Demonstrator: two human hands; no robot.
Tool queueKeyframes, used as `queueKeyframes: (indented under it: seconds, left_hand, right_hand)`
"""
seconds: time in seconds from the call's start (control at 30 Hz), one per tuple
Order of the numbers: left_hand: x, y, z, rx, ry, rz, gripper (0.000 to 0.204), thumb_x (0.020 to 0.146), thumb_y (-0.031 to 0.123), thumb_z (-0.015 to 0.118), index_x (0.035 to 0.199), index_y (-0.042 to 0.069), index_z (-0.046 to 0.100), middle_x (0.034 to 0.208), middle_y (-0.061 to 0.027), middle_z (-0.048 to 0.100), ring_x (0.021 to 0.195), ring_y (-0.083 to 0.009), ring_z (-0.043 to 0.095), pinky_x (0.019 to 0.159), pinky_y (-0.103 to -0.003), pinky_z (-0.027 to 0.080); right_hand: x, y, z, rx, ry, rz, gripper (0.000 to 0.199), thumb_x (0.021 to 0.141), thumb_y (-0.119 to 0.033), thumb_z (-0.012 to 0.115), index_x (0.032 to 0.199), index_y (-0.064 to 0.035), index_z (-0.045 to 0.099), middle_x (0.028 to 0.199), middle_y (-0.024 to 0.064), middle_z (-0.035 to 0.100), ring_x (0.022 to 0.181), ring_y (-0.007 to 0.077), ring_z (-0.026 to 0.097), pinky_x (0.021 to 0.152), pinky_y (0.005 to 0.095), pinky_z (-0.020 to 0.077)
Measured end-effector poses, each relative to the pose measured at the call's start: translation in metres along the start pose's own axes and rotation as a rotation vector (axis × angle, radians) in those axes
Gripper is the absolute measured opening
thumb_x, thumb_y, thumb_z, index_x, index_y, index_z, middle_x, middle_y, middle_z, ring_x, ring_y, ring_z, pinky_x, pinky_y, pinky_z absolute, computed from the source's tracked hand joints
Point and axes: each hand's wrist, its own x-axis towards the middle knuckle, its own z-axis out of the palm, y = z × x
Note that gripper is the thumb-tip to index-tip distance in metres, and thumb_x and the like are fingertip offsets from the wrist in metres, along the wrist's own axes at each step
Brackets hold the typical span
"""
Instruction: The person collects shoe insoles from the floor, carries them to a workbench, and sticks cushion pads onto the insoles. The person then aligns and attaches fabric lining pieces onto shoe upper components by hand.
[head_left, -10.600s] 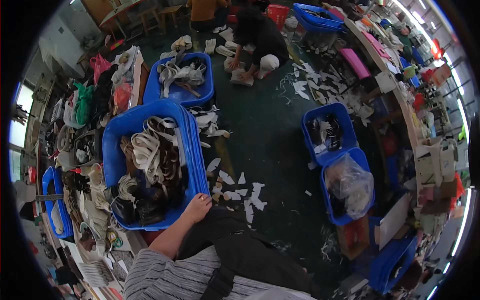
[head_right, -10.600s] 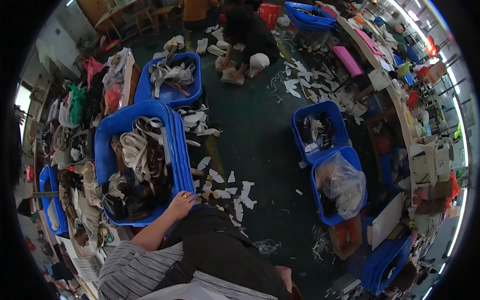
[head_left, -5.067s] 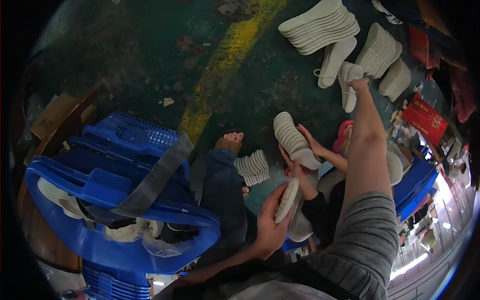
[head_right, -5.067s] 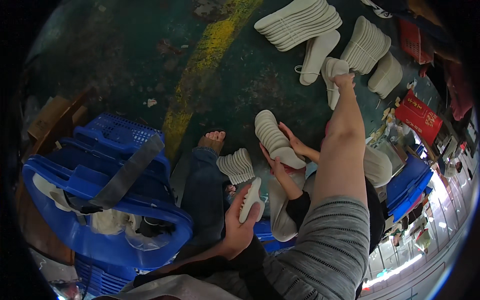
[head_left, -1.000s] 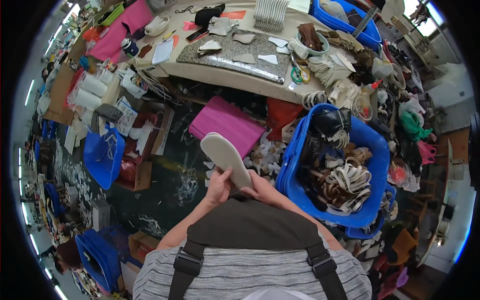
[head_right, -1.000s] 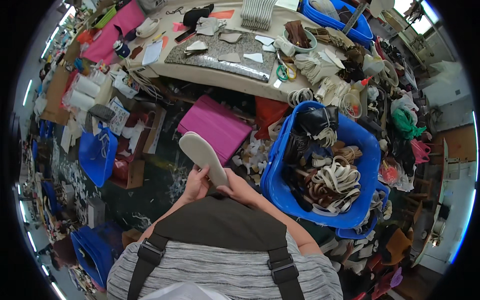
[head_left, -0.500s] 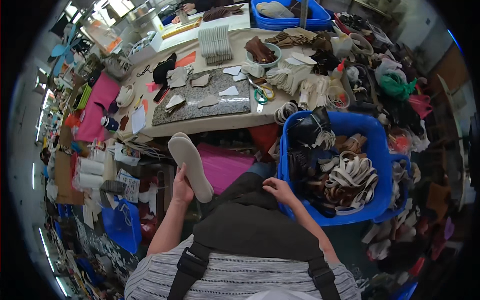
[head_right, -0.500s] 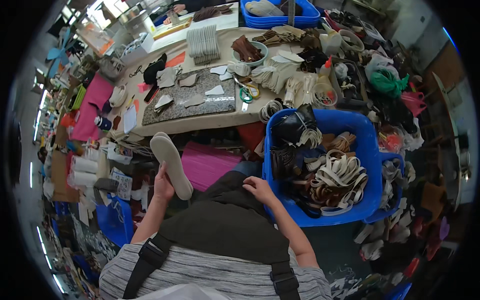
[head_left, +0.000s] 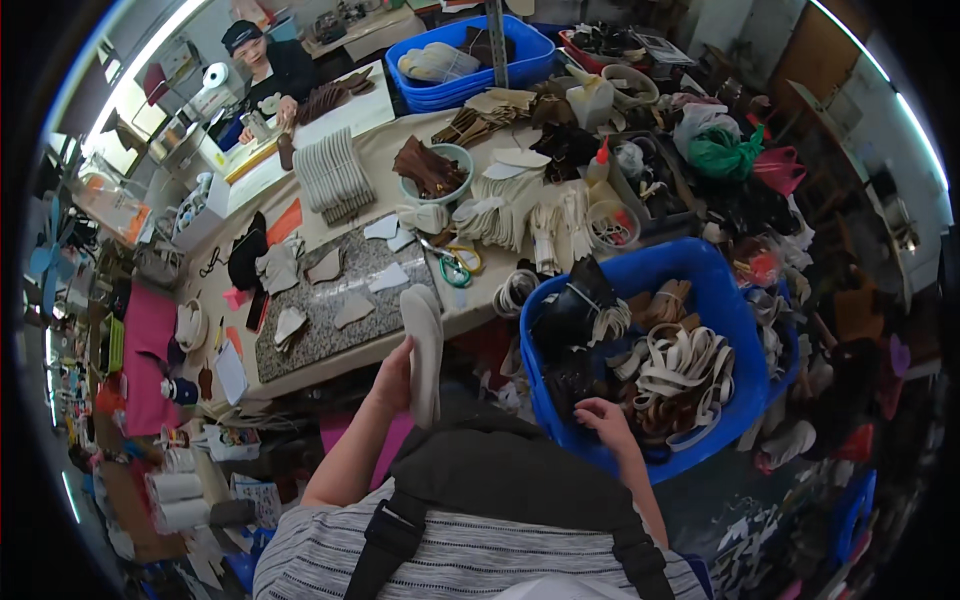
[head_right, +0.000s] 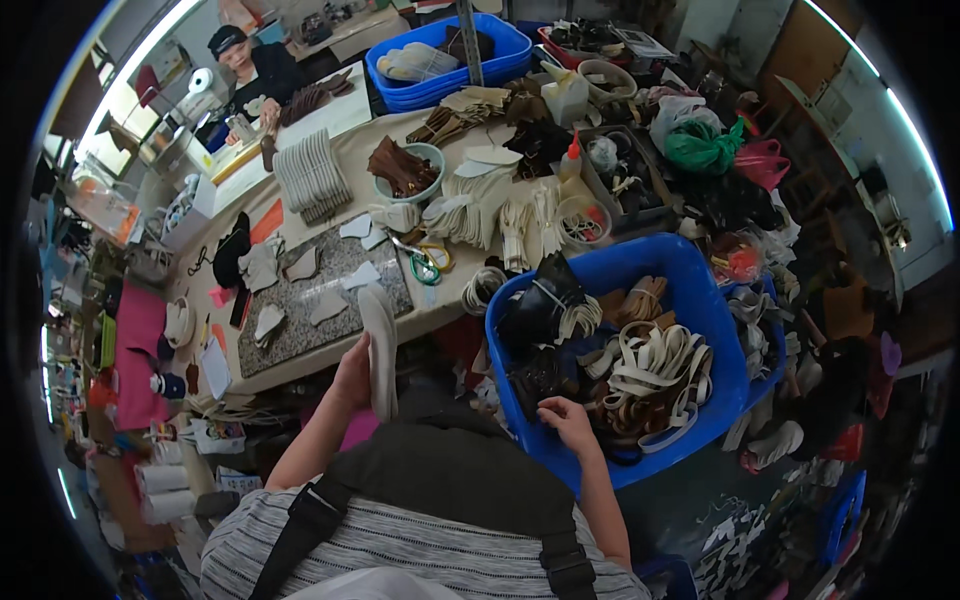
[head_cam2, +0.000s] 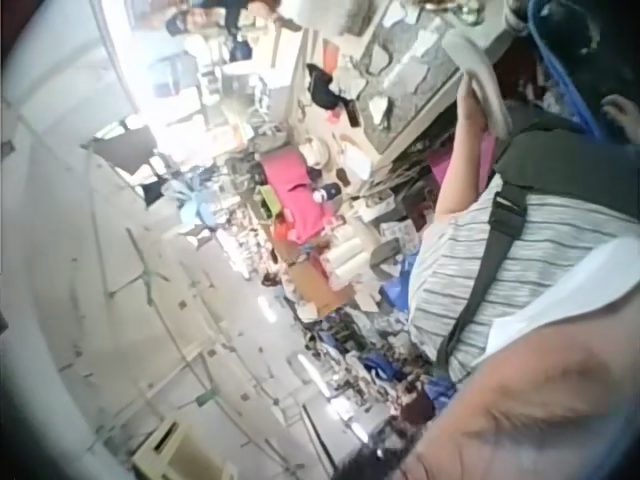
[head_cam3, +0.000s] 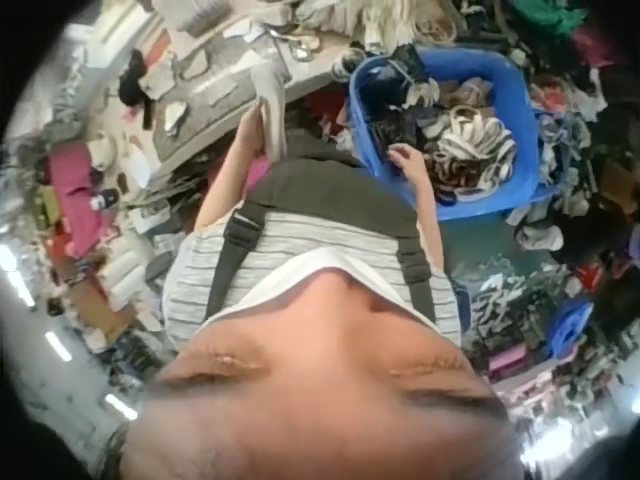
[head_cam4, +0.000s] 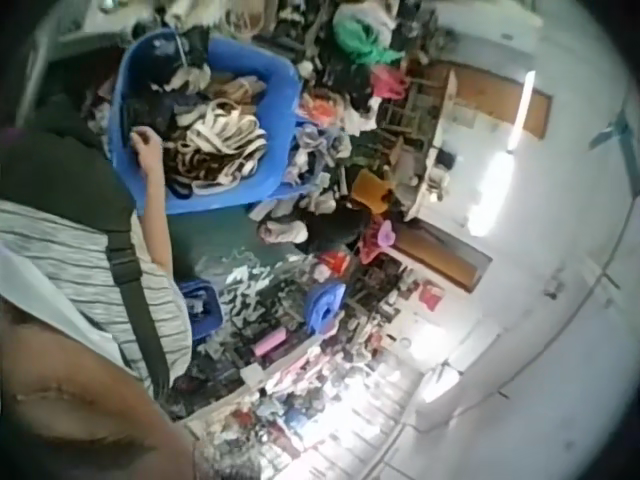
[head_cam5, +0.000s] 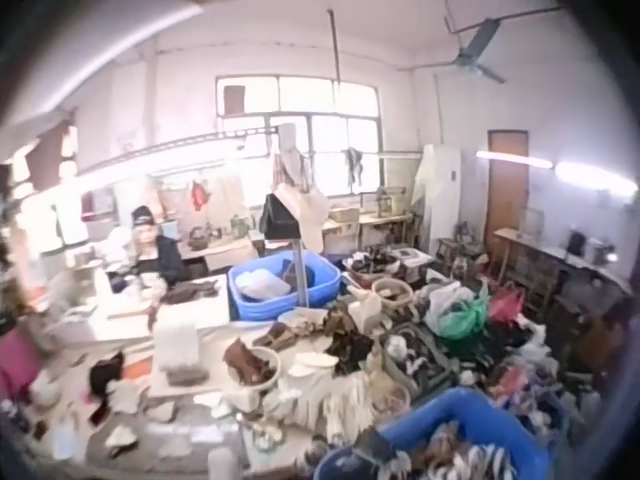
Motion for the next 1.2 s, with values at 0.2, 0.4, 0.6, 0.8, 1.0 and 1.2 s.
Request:
queueKeyframes:
  seconds: [0.2, 0.4, 0.6, 0.8, 1.0, 1.2]
  left_hand:
    - [0.085, 0.056, -0.084, -0.034, -0.205, -0.041, 0.064, 0.092, 0.061, 0.061, 0.127, 0.007, 0.060, 0.094, -0.0076, 0.066, 0.084, -0.0250, 0.065, 0.076, -0.040, 0.053]
    - [0.134, 0.156, -0.096, -0.025, -0.479, -0.014, 0.065, 0.086, 0.055, 0.071, 0.129, 0.007, 0.055, 0.090, -0.0083, 0.064, 0.086, -0.0243, 0.065, 0.079, -0.043, 0.054]
    - [0.186, 0.199, -0.072, -0.003, -0.366, -0.063, 0.053, 0.090, 0.045, 0.070, 0.121, 0.003, 0.059, 0.091, -0.0117, 0.070, 0.083, -0.0260, 0.069, 0.071, -0.038, 0.057]
    - [0.180, 0.210, -0.051, 0.164, -0.107, -0.236, 0.046, 0.093, 0.039, 0.069, 0.118, 0.001, 0.061, 0.093, -0.0104, 0.071, 0.083, -0.0247, 0.070, 0.073, -0.037, 0.057]
    - [0.179, 0.212, -0.063, 0.389, 0.259, -0.463, 0.037, 0.096, 0.037, 0.067, 0.112, 0.004, 0.066, 0.087, -0.0057, 0.068, 0.075, -0.0164, 0.066, 0.069, -0.029, 0.053]
    - [0.183, 0.205, -0.111, 0.578, 0.370, -0.605, 0.033, 0.098, 0.034, 0.065, 0.111, 0.004, 0.066, 0.087, -0.0044, 0.068, 0.075, -0.0141, 0.065, 0.070, -0.028, 0.052]
  right_hand:
    - [0.144, -0.097, 0.022, 0.124, 0.194, -0.146, 0.020, 0.094, -0.012, 0.069, 0.111, -0.0005, 0.070, 0.094, 0.0036, 0.071, 0.084, 0.0112, 0.065, 0.076, 0.0261, 0.0509]
    - [0.232, -0.191, 0.005, -0.092, 0.340, -0.228, 0.021, 0.093, -0.015, 0.070, 0.107, 0.0013, 0.071, 0.092, 0.0055, 0.073, 0.084, 0.0123, 0.067, 0.078, 0.0281, 0.0527]
    - [0.310, -0.295, -0.085, -0.257, 0.575, -0.261, 0.020, 0.089, -0.015, 0.072, 0.100, 0.0021, 0.073, 0.081, 0.0067, 0.073, 0.074, 0.0130, 0.067, 0.071, 0.0297, 0.0524]
    - [0.453, -0.338, -0.230, -0.308, 0.877, -0.352, 0.020, 0.084, -0.012, 0.075, 0.097, 0.0036, 0.074, 0.083, 0.0084, 0.074, 0.075, 0.0147, 0.068, 0.071, 0.0289, 0.0520]
    - [0.599, -0.392, -0.338, -0.450, 1.141, -0.429, 0.020, 0.081, -0.021, 0.075, 0.094, -0.0048, 0.076, 0.094, 0.0143, 0.075, 0.091, 0.0337, 0.071, 0.083, 0.0419, 0.0542]
    - [0.690, -0.425, -0.397, -0.783, 1.118, -0.236, 0.038, 0.080, -0.032, 0.077, 0.108, -0.0059, 0.074, 0.106, 0.0168, 0.074, 0.104, 0.0345, 0.069, 0.091, 0.0432, 0.0539]
